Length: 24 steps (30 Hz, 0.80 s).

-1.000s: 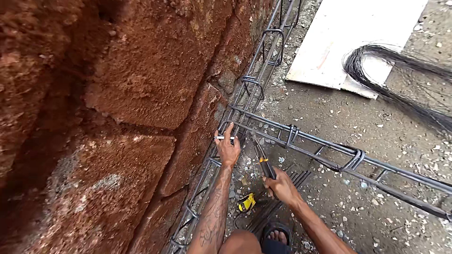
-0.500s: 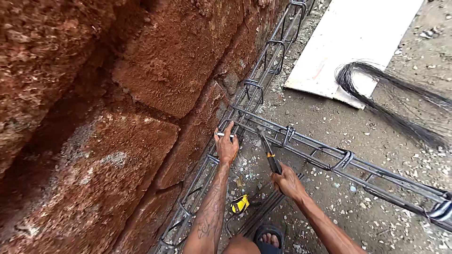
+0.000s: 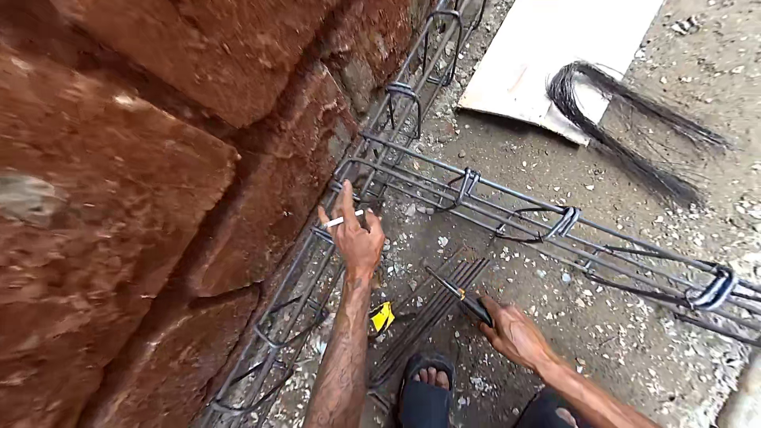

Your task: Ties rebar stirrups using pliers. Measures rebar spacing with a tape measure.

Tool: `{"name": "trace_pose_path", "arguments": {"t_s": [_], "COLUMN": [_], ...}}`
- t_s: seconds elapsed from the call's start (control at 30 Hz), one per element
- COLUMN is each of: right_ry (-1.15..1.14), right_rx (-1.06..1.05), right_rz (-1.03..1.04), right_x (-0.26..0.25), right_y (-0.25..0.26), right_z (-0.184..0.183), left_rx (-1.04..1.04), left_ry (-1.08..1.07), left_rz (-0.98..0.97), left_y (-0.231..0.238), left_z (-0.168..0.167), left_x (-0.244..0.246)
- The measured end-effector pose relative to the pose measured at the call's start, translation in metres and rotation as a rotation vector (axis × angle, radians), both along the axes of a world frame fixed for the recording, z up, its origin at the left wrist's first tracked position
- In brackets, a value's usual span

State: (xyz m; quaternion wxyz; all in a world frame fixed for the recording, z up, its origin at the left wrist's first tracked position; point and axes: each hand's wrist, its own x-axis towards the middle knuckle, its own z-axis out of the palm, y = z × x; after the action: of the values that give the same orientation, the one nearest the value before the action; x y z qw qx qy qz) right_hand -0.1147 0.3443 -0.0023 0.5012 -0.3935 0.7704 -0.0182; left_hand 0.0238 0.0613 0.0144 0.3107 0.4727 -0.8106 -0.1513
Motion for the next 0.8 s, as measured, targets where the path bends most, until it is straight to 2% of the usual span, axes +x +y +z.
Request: {"name": "trace_pose_path", "arguments": {"t_s": [0.1, 0.17, 0.23, 0.33, 0.37, 0.4, 0.43, 0.47, 0.5, 0.8], "right_ry": [0.077, 0.142, 0.231, 0.393, 0.430, 0.470, 0.498, 0.515, 0.522, 0.592], "right_rx": [-0.051, -0.083, -0.148, -0.241, -0.242, -0.245, -0.240, -0.228, -0.219, -0.309], "right_rz": [0.023, 0.040, 0.050, 0.058, 0.057, 0.055, 0.043, 0.032, 0.019, -0.008], "right_x": [-0.006, -0.014, -0.020, -0.022, -0.022, -0.021, -0.020, -0.019, -0.016, -0.010], "right_y": [0.044, 0.074, 0.107, 0.153, 0.166, 0.177, 0.186, 0.193, 0.198, 0.204], "right_z": [-0.007, -0.010, -0.015, -0.026, -0.030, -0.034, -0.038, -0.042, -0.045, -0.066], "left_rx": [0.084, 0.170, 0.282, 0.445, 0.479, 0.580, 0.949, 1.125, 1.162, 1.113], "left_ry": [0.185, 0.229, 0.163, -0.084, -0.187, -0.358, -0.707, -0.818, -0.827, -0.909], "left_rz": [-0.128, -0.215, -0.249, -0.264, -0.279, -0.264, -0.219, -0.126, -0.067, -0.109], "left_y": [0.023, 0.040, 0.059, 0.091, 0.102, 0.112, 0.107, 0.107, 0.112, 0.120], "left_z": [0.015, 0.018, 0.005, -0.017, -0.004, 0.036, 0.106, 0.144, 0.160, 0.188], "left_x": [0.019, 0.035, 0.058, 0.095, 0.096, 0.080, 0.040, 0.010, -0.002, -0.037]}}
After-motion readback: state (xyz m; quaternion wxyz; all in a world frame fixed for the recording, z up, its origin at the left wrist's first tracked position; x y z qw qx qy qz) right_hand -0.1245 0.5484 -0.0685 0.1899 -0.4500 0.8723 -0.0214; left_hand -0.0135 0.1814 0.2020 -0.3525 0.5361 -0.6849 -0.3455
